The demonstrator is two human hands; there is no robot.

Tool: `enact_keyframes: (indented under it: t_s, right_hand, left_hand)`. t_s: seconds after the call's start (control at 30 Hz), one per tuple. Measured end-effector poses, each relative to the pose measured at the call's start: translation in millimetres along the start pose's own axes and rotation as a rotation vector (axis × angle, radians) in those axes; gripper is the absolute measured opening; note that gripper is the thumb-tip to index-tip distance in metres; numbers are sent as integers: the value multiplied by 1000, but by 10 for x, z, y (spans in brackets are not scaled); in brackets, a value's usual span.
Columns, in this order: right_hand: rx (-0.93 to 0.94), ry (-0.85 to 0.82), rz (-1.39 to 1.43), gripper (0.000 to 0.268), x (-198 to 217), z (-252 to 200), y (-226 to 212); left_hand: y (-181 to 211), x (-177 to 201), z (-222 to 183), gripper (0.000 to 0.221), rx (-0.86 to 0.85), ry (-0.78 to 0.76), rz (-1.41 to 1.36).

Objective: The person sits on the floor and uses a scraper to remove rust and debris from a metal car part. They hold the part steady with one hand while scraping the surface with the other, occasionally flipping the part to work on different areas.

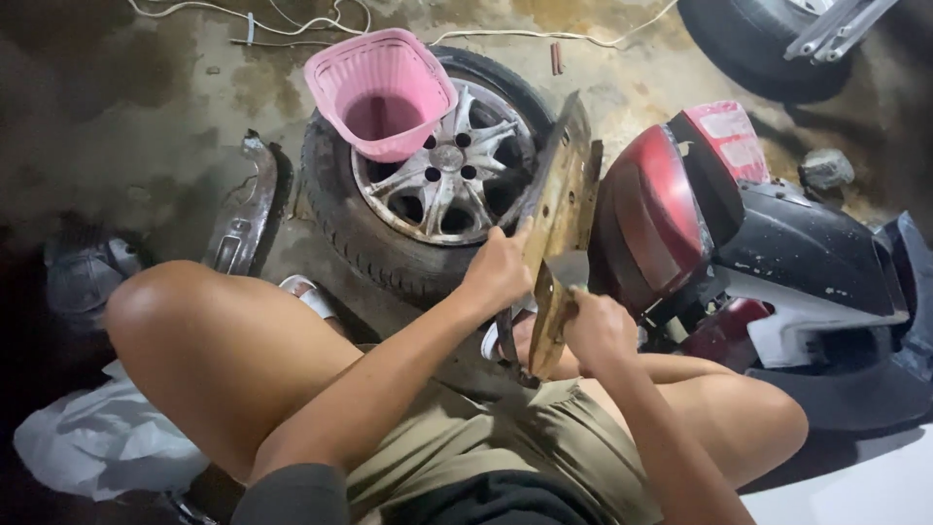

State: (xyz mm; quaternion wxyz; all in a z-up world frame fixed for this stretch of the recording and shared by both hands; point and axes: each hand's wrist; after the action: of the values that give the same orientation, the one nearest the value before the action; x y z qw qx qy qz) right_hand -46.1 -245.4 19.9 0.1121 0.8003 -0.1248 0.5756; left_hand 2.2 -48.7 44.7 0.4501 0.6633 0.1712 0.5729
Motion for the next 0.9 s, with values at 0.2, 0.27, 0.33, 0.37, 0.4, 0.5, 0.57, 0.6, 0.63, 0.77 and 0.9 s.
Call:
enact_keyframes:
  t_s: [0.2, 0.27, 0.33, 0.37, 0.4, 0.5, 0.57, 0.6, 0.63, 0.77, 0.9]
  right_hand:
    - [-19, 21, -15, 41, -183, -121, 86]
    - [-34, -9, -63, 44, -170, 5, 38]
    - [-46, -3, -51, 40, -46, 159, -95]
    - [-47, 4, -41, 38, 13, 236, -171]
    - [-50, 2, -40, 38, 13, 413, -153]
    - [-35, 20, -28, 35, 56, 753, -156]
    - [-19, -6, 70, 32, 173, 719, -154]
    - [-17, -4, 69, 32, 233, 549, -195]
    - [-43, -57, 48, 33, 289, 373, -229]
    - [15, -146, -34, 34, 42, -213, -93]
    - [56, -120, 61, 42, 102, -501, 63]
  left_hand:
    - [-140, -188, 125, 79, 1, -73, 52]
    - [-168, -215, 131, 75, 1, -65, 36]
    - [-73, -143, 81, 76, -13, -79, 40]
    - [-31, -99, 46, 76, -22, -83, 45]
    - [-37, -105, 56, 76, -22, -86, 45]
    - [-42, -57, 40, 75, -21, -78, 49]
    - [25, 23, 8, 72, -36, -56, 52]
    - [-16, 15, 33, 72, -37, -53, 52]
    - [-57, 1, 55, 74, -36, -42, 45]
    - [-9, 142, 8, 76, -19, -46, 12]
    - [-182, 116, 83, 75, -16, -27, 12]
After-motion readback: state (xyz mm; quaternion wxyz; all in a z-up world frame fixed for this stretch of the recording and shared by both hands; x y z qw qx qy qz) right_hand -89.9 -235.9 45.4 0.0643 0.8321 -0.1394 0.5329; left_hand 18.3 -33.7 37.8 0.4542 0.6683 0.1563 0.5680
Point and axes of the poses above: each hand's wrist, its own z-axis towards the middle knuckle, its own x-axis out of the back of the hand, y = z × x, and after that the axes turned 11 degrees about -x, right-handed
